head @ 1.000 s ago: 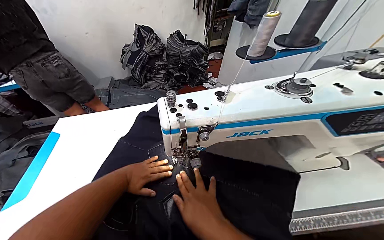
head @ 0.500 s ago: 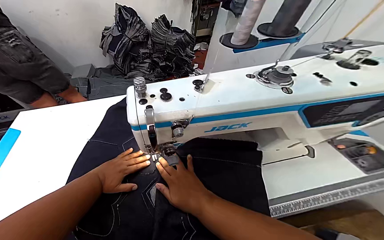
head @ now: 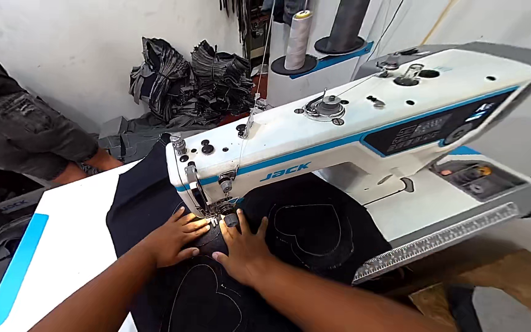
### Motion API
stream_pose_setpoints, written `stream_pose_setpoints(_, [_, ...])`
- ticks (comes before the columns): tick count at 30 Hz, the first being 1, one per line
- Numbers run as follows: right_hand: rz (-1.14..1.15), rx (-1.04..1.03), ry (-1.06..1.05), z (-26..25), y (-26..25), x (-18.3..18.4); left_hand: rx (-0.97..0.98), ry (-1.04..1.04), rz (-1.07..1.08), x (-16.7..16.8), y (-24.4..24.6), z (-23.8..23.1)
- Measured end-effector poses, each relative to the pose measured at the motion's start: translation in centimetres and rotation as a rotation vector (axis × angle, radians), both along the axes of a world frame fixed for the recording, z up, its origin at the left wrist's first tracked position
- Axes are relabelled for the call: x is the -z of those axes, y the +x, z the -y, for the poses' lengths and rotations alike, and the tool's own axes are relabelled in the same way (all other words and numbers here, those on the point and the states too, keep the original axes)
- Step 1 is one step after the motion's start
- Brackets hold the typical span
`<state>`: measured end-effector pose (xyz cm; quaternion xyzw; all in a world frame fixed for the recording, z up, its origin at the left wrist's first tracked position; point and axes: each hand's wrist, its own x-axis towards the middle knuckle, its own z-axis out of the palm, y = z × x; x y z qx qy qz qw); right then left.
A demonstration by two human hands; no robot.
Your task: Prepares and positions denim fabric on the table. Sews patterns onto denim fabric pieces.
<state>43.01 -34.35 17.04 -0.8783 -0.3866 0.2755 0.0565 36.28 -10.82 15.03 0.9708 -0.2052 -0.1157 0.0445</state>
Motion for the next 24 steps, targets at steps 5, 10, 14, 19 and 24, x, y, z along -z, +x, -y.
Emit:
stream_pose_setpoints(5, [0.089,-0.139,0.160,1.6,2.6,2.8,-0.171,-0.085,-0.004,1.6,-1.4,0.9])
stream_pose_setpoints(10, [0.198,-0.454,0.230,1.7,8.9,2.3,-0.556,-0.068,-0.061,0.7,-2.3,6.6])
stream_pose_setpoints(14, [0.186,-0.209,0.129,0.6,4.5,-0.2,-0.777,-0.059,-0.130,-0.8,-2.0,10.7])
stream_pose_setpoints(19, [0.117,-0.125,0.246,2.2,-0.4,2.8,-0.558,0.022,-0.146,-2.4,-0.9,7.9])
stream_pose_setpoints(24, [0.098,-0.308,0.253,2.6,4.0,3.3,-0.425,-0.133,-0.014,1.1,-2.5,5.2])
